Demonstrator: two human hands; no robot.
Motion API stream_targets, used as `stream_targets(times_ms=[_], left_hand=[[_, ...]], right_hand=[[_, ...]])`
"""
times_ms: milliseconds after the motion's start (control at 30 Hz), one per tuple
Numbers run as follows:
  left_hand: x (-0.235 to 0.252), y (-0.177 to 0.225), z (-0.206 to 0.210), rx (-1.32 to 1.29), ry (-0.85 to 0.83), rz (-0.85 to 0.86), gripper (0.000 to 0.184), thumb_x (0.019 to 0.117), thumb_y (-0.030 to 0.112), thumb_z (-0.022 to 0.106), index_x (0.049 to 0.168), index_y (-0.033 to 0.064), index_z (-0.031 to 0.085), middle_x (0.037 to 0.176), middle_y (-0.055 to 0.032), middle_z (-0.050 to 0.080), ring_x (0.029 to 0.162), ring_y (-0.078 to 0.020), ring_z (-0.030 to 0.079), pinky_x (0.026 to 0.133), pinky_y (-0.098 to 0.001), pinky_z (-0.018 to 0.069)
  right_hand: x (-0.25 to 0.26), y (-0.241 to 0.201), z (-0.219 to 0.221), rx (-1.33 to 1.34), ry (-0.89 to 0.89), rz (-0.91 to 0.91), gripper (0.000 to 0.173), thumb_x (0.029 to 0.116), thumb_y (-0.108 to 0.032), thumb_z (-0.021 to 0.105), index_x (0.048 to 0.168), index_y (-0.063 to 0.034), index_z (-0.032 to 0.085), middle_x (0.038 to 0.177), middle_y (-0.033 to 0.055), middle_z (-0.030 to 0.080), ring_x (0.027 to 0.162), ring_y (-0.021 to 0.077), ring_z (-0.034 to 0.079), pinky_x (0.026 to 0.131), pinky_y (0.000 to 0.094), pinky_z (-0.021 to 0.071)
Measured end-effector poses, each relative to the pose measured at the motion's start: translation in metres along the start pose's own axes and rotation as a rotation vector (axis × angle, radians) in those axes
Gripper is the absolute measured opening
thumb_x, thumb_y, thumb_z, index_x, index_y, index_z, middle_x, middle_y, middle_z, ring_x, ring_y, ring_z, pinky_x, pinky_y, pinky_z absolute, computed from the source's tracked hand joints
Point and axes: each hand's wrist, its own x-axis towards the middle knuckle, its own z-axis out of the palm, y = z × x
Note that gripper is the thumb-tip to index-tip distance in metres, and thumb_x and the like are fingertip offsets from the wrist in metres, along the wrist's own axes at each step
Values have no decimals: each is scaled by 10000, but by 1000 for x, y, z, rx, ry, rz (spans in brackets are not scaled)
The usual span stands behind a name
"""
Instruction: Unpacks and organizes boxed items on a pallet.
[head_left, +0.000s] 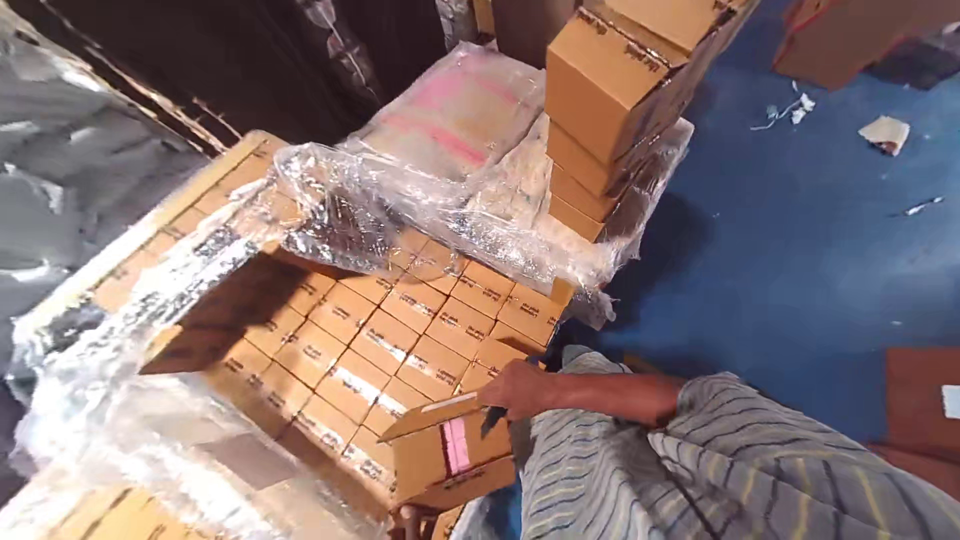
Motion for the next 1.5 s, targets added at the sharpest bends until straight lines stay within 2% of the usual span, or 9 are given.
stream_targets(times_ms=[267,367,467,600,800,1133,1300,1400,1500], left_hand=[[-46,113,191,-51,-246,153,223,1039,134,473,1214,23,557,1014,34,680,898,-85,709,782,-348,639],[-69,139,261,-55,-445,233,338,997,170,548,1290,2,565,1151,16,705,968,-122,727,809,-366,646],[-88,145,334,14,-698,287,230,950,235,672,1128,90,689,1346,-15,649,1082,-157,703,848,-380,638],[-111,137,412,76,-912,240,159,967,106,607,1037,-24,666,1449,-173,557,1119,-187,687,898,-352,614],[-99,152,480,61,-946,118,149,995,66,558,1059,-62,601,1412,-205,580,1168,-268,673,928,-441,610],[41,161,513,290,-723,354,296,1033,179,584,1261,-9,568,1436,-131,550,1165,-168,634,977,-390,553],[77,95,578,403,-598,219,959,921,120,754,1622,36,105,1596,-269,332,1355,-346,528,1072,-477,517],[52,78,602,860,-616,131,1164,928,270,760,1618,68,-155,1412,-340,537,1213,-463,627,1023,-614,510],[43,87,607,1022,-607,59,1141,958,329,717,1612,107,-191,1280,-288,644,1125,-437,678,987,-619,523]], right_hand=[[-106,90,-131,-181,667,2,230,835,-80,723,1062,-78,758,935,84,778,729,237,728,653,398,588],[-160,122,-172,-207,876,185,180,979,-188,646,1066,-84,764,980,82,786,823,213,747,746,371,599],[-215,159,-201,-197,986,445,177,989,-178,637,1042,-94,783,1031,77,788,914,200,753,832,372,608],[-277,204,-225,-205,923,645,197,976,-163,627,1062,-72,779,1063,118,775,967,260,745,856,443,600],[-310,238,-225,-239,935,670,234,1001,-186,592,1064,-51,773,1039,163,767,903,284,743,758,437,588],[-194,311,-184,-190,840,511,394,840,-29,739,1232,-65,746,1191,145,751,907,322,761,741,490,611],[-166,348,-143,-137,452,784,593,860,-8,737,1434,-69,601,1450,173,601,1050,426,707,791,602,573],[-168,362,-125,-86,225,861,728,881,-54,740,1553,-132,471,1660,147,344,987,443,705,743,608,581],[-168,361,-121,-90,185,903,722,875,-73,734,1548,-172,491,1677,95,331,870,406,722,650,588,576]])
